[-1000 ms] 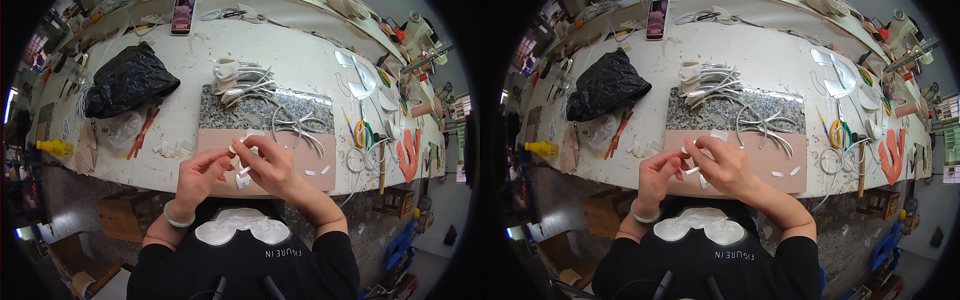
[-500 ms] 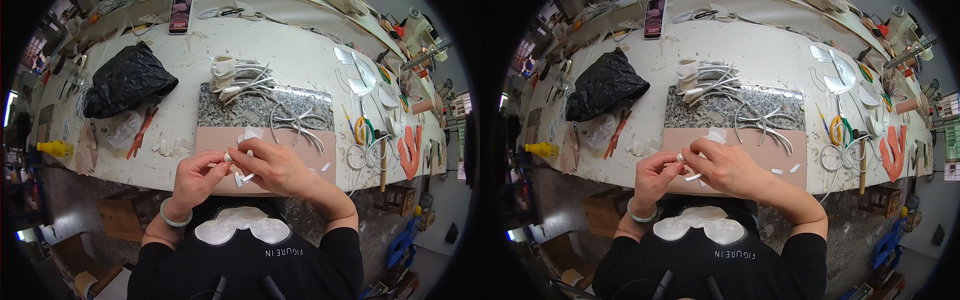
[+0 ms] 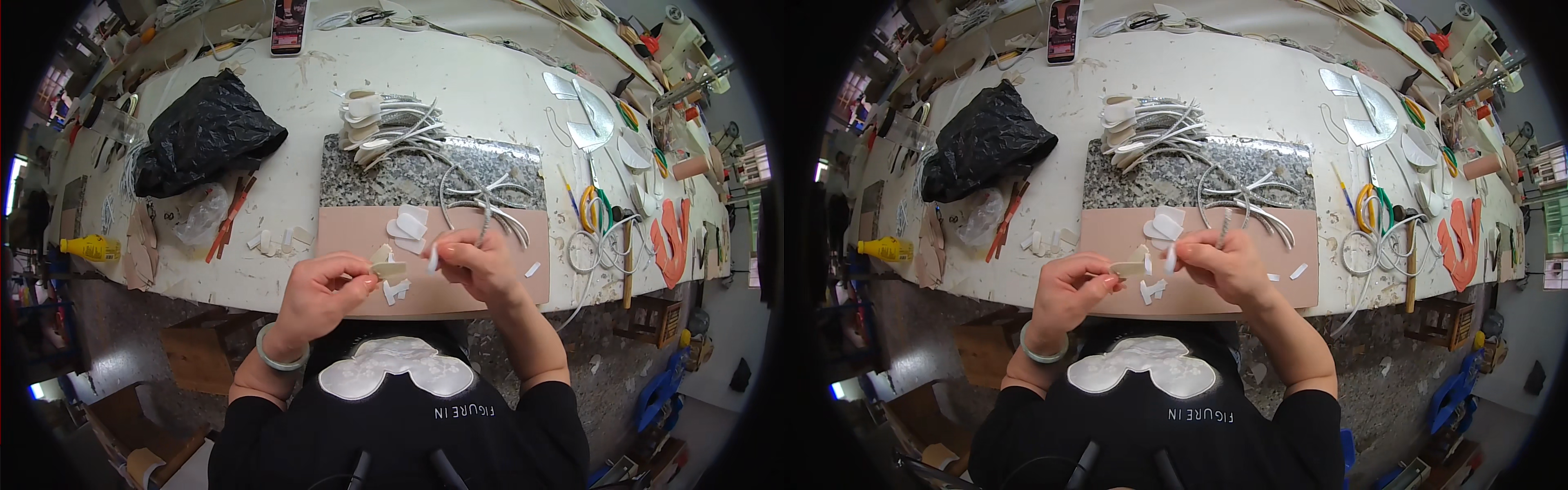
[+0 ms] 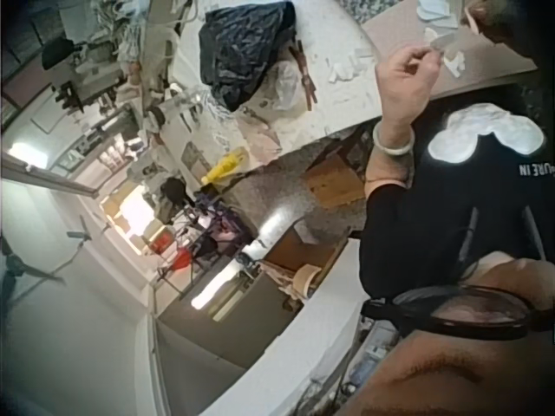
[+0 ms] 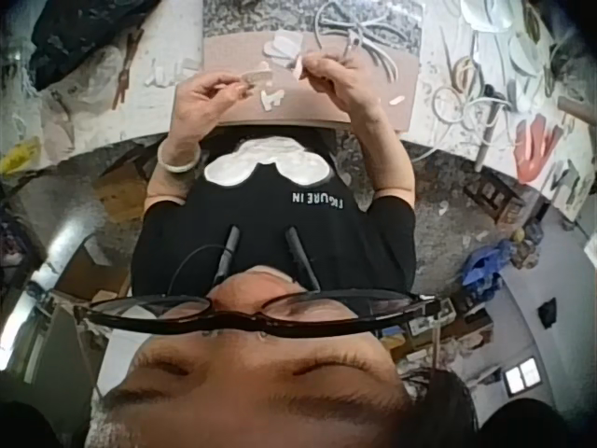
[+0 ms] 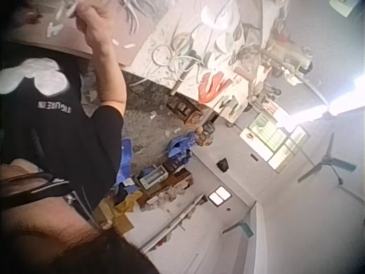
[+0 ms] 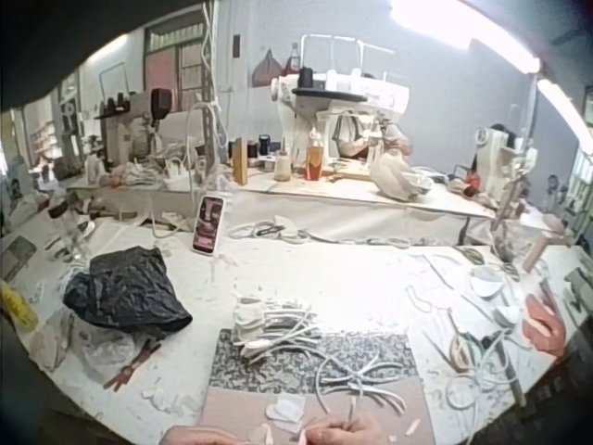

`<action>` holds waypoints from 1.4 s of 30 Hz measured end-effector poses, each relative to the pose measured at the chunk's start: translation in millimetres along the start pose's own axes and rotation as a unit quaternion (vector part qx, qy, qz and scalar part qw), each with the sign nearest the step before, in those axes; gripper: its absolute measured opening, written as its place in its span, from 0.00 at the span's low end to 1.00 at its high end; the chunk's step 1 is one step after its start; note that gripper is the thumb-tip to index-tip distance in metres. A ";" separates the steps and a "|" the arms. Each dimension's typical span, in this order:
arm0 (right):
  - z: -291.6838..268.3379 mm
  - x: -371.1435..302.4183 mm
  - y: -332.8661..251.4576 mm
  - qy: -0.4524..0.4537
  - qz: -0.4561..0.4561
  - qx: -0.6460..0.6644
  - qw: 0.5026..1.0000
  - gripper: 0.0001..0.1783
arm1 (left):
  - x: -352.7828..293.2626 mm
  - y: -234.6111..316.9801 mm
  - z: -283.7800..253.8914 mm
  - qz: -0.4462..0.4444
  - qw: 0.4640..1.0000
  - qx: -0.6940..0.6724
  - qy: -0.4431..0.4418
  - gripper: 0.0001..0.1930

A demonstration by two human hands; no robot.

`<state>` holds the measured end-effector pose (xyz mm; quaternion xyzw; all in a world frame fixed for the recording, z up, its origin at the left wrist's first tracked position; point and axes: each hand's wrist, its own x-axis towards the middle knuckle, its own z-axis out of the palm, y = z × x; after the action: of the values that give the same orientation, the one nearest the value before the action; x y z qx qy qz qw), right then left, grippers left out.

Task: The person sits at a cluttered workbench and repeatedly picks up small white foam pieces and silver wire-like components. They insert the wire into the foam pieces by hand, creating small assembled units. The person places the finished units on the table and continues the repetitive assembly process throughout the clip.

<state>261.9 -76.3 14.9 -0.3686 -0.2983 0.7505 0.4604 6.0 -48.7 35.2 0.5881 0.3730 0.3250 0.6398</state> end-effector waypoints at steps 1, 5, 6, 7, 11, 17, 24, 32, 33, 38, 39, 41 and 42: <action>1.9 -5.0 0.1 0.032 -0.029 -0.033 0.999 0.09 | 0.2 -4.4 -2.3 -0.036 0.997 -0.062 0.002 0.06; -26.5 -10.5 11.9 -0.056 -0.162 -0.230 0.958 0.05 | 7.8 0.6 -5.6 -0.189 0.960 -0.206 -0.024 0.07; -13.5 -10.3 8.5 -0.039 -0.217 -0.330 0.918 0.04 | 9.6 -2.9 -6.3 -0.201 0.947 -0.246 -0.040 0.08; 0.0 -10.1 4.9 -0.022 -0.268 -0.425 0.864 0.04 | 10.9 -6.4 -6.3 -0.211 0.933 -0.286 -0.056 0.08; 44.8 -11.0 -8.1 0.034 -0.289 -0.432 0.854 0.11 | 12.3 -17.4 -2.2 -0.242 0.921 -0.294 -0.082 0.08; 31.7 -5.3 5.9 0.007 -0.238 -0.421 0.875 0.09 | 8.2 -11.9 24.2 0.038 0.987 -0.151 0.038 0.12; 29.7 -13.8 -2.5 0.124 -0.090 -0.428 0.891 0.25 | 5.6 -15.1 4.4 -0.092 0.982 -0.163 0.003 0.14; 18.5 -15.1 -9.5 -0.044 -0.087 -0.443 0.891 0.15 | 12.6 -15.1 2.1 -0.119 0.969 -0.214 -0.039 0.08; 19.9 -15.2 -10.9 -0.043 -0.076 -0.409 0.909 0.13 | 12.6 -14.9 0.8 -0.116 0.969 -0.211 -0.048 0.08; 24.2 -15.0 -13.5 -0.037 -0.066 -0.399 0.914 0.10 | 13.6 -12.0 -0.7 -0.130 0.968 -0.197 -0.079 0.08; 25.0 -14.8 -13.2 -0.037 -0.073 -0.397 0.914 0.09 | 13.5 -12.2 0.3 -0.134 0.968 -0.198 -0.081 0.08; 27.0 -14.1 -14.2 -0.050 -0.082 -0.406 0.909 0.09 | 13.4 -12.0 0.7 -0.146 0.965 -0.201 -0.085 0.08; 27.2 -13.9 -14.6 -0.056 -0.087 -0.411 0.906 0.09 | 13.5 -11.2 0.3 -0.155 0.963 -0.203 -0.086 0.08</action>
<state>250.5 -86.2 45.2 -0.4554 -0.6364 0.5376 0.3140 12.9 -38.4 22.9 0.4063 0.3292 0.2393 0.8181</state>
